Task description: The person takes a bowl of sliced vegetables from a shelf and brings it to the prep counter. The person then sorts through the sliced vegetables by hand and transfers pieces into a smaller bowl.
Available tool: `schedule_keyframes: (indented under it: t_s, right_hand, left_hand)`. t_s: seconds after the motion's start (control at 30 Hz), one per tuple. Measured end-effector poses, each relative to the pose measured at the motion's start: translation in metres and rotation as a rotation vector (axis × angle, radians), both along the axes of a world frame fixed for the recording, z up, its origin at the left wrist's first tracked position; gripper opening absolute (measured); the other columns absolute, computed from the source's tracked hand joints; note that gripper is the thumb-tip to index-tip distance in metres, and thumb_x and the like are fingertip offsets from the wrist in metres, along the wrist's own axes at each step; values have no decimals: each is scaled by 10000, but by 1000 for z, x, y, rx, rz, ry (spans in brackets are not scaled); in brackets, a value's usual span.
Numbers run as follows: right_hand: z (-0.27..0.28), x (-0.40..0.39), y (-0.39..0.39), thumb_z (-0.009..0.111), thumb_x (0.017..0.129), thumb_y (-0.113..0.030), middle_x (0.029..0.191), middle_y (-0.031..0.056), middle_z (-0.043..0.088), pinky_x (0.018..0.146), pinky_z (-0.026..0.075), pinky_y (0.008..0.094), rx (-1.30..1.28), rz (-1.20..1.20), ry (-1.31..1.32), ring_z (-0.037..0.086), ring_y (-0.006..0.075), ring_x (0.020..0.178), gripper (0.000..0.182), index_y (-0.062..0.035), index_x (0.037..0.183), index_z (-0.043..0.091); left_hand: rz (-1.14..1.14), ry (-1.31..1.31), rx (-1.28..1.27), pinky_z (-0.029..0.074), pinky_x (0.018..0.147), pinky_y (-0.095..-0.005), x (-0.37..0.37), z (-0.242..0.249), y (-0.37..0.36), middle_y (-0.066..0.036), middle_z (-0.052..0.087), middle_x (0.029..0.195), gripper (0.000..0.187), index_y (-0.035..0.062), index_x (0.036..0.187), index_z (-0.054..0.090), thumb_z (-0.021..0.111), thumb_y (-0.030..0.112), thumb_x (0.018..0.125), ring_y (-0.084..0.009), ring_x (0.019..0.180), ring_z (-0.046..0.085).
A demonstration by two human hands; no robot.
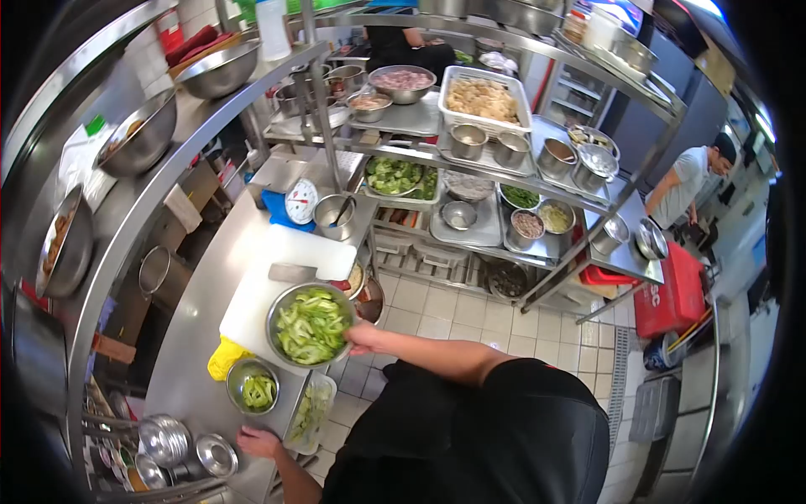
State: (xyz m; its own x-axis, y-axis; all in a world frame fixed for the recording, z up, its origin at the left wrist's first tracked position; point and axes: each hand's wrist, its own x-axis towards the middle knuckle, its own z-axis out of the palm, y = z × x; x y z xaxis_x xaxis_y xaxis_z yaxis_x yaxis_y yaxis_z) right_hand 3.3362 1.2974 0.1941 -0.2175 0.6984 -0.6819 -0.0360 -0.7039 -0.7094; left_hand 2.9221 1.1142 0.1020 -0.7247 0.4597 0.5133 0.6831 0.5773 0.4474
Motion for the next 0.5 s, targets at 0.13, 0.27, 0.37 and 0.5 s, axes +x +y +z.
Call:
schedule_keyframes:
  t_s: [0.13,0.27,0.37,0.5]
  right_hand:
    - [50,123,-63,594,934,-187,803,101,710,487,563,268,17,-146,-6,710,164,628,287,6,1139,652]
    - [108,227,-96,583,931,-130,928,186,744,428,538,289,30,-472,-13,679,193,546,260,48,1118,620]
    - [152,278,-100,508,953,-96,843,182,749,394,521,249,162,-774,-74,655,153,499,280,86,1148,596]
    - [187,353,-86,458,948,-136,901,197,756,425,543,247,323,-910,28,653,142,519,352,84,1213,535]
  left_hand:
    - [-125,-223,347,492,888,-481,-5,-5,-8,-259,620,1133,473,-77,1243,586,546,363,1074,-400,1010,597]
    - [-184,-458,248,494,860,-435,-11,-11,-8,-210,606,1056,550,-92,1236,573,628,416,1033,-331,927,579]
    - [-177,-536,201,487,815,-390,-3,-9,6,-131,583,977,548,-70,1239,577,648,427,1020,-242,874,551]
    - [-183,-860,129,487,779,-344,-25,-18,23,-71,581,917,471,17,1178,610,672,443,988,-189,819,543]
